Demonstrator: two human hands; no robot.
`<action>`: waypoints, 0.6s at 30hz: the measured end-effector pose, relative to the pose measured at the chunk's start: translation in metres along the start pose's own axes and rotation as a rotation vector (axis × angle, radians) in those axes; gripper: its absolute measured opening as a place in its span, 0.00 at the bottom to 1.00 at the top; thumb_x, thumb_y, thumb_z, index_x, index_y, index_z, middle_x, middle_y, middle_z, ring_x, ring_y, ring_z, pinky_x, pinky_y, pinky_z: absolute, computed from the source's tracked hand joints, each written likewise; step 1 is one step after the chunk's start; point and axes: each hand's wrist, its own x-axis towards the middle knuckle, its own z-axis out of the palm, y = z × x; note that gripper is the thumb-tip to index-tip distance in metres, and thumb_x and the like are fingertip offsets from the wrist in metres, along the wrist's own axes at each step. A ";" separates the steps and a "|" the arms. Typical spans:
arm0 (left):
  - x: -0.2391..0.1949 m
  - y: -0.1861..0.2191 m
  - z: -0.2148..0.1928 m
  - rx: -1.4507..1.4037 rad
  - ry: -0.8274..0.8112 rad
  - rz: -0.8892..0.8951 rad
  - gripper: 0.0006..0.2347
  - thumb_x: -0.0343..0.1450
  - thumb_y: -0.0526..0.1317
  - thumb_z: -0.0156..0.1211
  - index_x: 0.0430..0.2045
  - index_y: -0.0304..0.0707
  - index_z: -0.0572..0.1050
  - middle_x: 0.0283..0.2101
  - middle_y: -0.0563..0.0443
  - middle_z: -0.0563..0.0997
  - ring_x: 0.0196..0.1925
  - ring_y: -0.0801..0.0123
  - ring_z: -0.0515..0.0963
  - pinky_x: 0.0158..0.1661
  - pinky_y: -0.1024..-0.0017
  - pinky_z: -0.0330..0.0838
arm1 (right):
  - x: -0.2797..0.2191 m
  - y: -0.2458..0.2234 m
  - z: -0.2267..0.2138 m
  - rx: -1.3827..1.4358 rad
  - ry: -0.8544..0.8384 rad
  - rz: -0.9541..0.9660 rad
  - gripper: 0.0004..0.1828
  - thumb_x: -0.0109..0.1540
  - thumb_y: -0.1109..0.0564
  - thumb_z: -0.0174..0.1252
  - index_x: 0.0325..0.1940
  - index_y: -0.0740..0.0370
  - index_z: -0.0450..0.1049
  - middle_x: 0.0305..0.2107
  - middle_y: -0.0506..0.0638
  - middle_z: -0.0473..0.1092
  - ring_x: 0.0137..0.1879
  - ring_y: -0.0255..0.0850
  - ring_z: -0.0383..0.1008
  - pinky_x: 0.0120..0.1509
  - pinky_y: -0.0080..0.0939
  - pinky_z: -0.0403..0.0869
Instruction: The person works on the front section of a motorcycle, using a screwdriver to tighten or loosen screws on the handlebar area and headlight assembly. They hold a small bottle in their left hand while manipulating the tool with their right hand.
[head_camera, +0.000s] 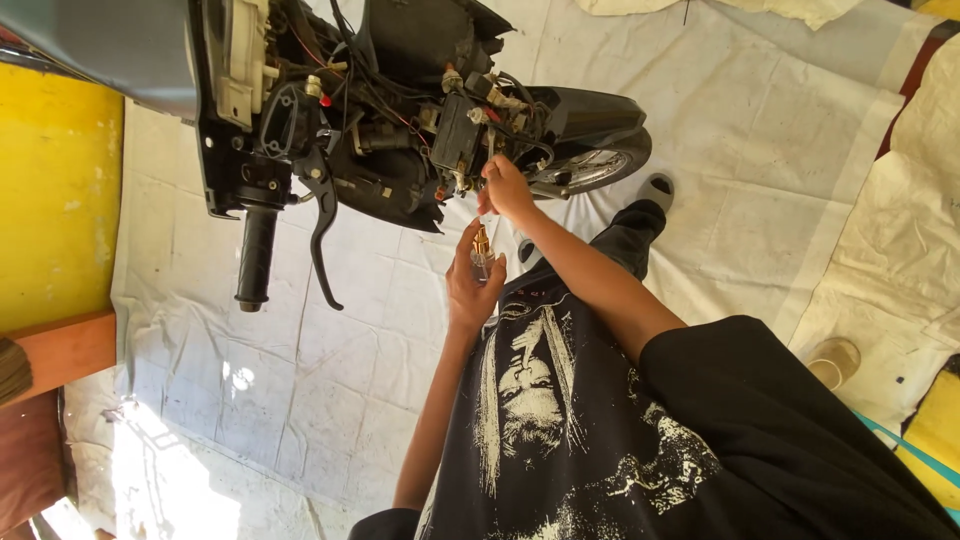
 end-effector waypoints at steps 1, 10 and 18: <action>0.000 0.002 0.000 0.003 -0.002 0.001 0.27 0.67 0.37 0.67 0.65 0.42 0.69 0.53 0.36 0.81 0.46 0.40 0.84 0.45 0.52 0.77 | 0.003 0.013 0.002 0.004 0.000 0.000 0.14 0.71 0.50 0.37 0.43 0.56 0.67 0.17 0.56 0.74 0.19 0.45 0.78 0.18 0.34 0.73; 0.001 0.016 -0.011 -0.031 -0.006 -0.037 0.25 0.72 0.36 0.59 0.65 0.37 0.61 0.32 0.46 0.84 0.30 0.54 0.81 0.36 0.59 0.75 | -0.014 0.000 0.004 -0.057 0.053 -0.046 0.14 0.71 0.51 0.37 0.41 0.57 0.67 0.15 0.52 0.75 0.19 0.43 0.79 0.21 0.35 0.76; 0.008 0.001 0.003 0.118 0.047 0.059 0.24 0.73 0.43 0.66 0.63 0.40 0.67 0.55 0.33 0.79 0.56 0.38 0.80 0.52 0.49 0.75 | -0.013 -0.006 -0.005 -0.253 0.027 -0.083 0.14 0.70 0.49 0.38 0.44 0.53 0.68 0.13 0.45 0.74 0.20 0.41 0.79 0.29 0.36 0.77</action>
